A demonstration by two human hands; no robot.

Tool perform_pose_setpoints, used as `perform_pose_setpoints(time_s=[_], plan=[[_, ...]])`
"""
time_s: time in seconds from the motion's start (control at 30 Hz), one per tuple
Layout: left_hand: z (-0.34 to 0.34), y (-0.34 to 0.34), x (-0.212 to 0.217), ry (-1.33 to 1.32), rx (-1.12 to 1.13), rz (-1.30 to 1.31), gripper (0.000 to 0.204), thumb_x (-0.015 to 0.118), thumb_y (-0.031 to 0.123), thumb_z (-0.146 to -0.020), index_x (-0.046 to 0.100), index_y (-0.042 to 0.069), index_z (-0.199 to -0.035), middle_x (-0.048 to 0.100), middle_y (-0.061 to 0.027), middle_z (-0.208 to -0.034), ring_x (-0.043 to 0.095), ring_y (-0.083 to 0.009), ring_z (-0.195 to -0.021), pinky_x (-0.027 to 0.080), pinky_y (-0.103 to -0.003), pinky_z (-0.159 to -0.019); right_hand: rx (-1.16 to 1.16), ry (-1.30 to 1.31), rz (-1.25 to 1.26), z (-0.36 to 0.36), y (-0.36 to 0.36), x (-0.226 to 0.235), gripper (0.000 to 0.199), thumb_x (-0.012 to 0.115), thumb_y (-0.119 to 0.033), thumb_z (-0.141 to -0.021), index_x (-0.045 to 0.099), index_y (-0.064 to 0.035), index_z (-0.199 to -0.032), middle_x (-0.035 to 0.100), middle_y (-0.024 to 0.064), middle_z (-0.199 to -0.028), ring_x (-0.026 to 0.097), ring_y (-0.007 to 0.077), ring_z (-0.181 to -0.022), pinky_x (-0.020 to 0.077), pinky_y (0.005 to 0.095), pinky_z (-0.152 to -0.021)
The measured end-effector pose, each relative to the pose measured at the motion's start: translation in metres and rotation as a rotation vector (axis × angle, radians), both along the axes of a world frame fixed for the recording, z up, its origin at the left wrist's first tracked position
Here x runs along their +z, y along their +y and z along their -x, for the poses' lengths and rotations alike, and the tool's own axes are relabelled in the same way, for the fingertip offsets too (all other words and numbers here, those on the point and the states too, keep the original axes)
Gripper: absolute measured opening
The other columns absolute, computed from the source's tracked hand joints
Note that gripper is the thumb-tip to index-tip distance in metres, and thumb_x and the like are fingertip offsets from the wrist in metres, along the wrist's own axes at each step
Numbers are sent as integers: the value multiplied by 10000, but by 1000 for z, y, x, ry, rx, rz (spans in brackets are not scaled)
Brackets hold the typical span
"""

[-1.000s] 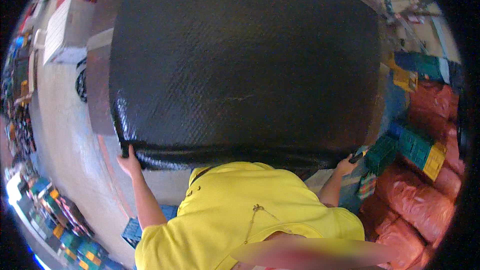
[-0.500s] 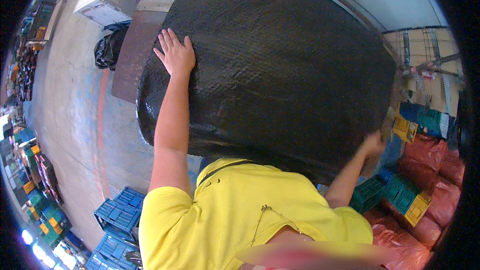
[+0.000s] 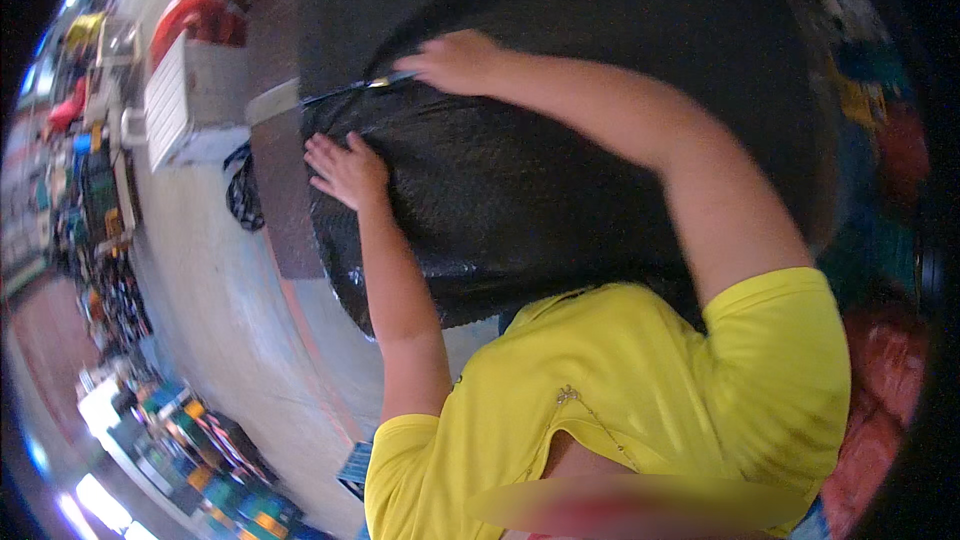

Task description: The person uses a yellow utility knife to cut a large black plastic sheet on a workbench. They repeatedly lift, fold, and slice the sheet into smaller pieces, then gather the cut pieces into a pile.

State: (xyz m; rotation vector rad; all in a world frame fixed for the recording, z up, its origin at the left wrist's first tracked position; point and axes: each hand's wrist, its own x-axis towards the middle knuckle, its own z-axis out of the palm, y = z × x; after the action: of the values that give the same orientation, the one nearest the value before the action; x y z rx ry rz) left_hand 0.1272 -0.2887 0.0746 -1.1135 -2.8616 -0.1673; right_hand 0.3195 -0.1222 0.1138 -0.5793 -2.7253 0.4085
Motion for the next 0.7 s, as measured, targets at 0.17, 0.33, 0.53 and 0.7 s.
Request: perform_pose_setpoints(time_s=[0.17,0.33,0.53,0.7], plan=[[1,0,-9,25,-7,22,649,348,453,-973,253,50,-1473,221,-131,-1545,184,-290,-1432,180,-556,-1115,-296,-383,-164,-381,24,31,420,554,-225,-914,492,-277,-1326,605,125,-1065,610,317,-966,524,428,-811],[5,13,7,-83,73,37,682,458,445,-924,296,39,-1447,237,-147,-1532,176,-312,-1428,177,-589,-1103,-1360,-920,-3,-645,-58,98,415,513,-218,-910,497,-125,-1314,604,176,-1175,584,368,-1059,470,457,-908],[-103,112,60,-59,-735,-224,923,769,215,-672,284,95,-1449,325,-183,-1454,249,-373,-1365,226,-553,-1091,-1264,69,138,-405,-135,13,507,507,-40,-855,442,-79,-1356,572,199,-1227,591,368,-1048,479,435,-893],[-232,187,64,-37,-1868,-53,839,807,178,-658,435,402,-1376,217,3,-1550,98,-328,-1443,141,-590,-1131,-1100,147,408,-201,-130,21,622,462,-116,-887,299,-299,-1458,564,238,-999,619,419,-838,529,488,-752]])
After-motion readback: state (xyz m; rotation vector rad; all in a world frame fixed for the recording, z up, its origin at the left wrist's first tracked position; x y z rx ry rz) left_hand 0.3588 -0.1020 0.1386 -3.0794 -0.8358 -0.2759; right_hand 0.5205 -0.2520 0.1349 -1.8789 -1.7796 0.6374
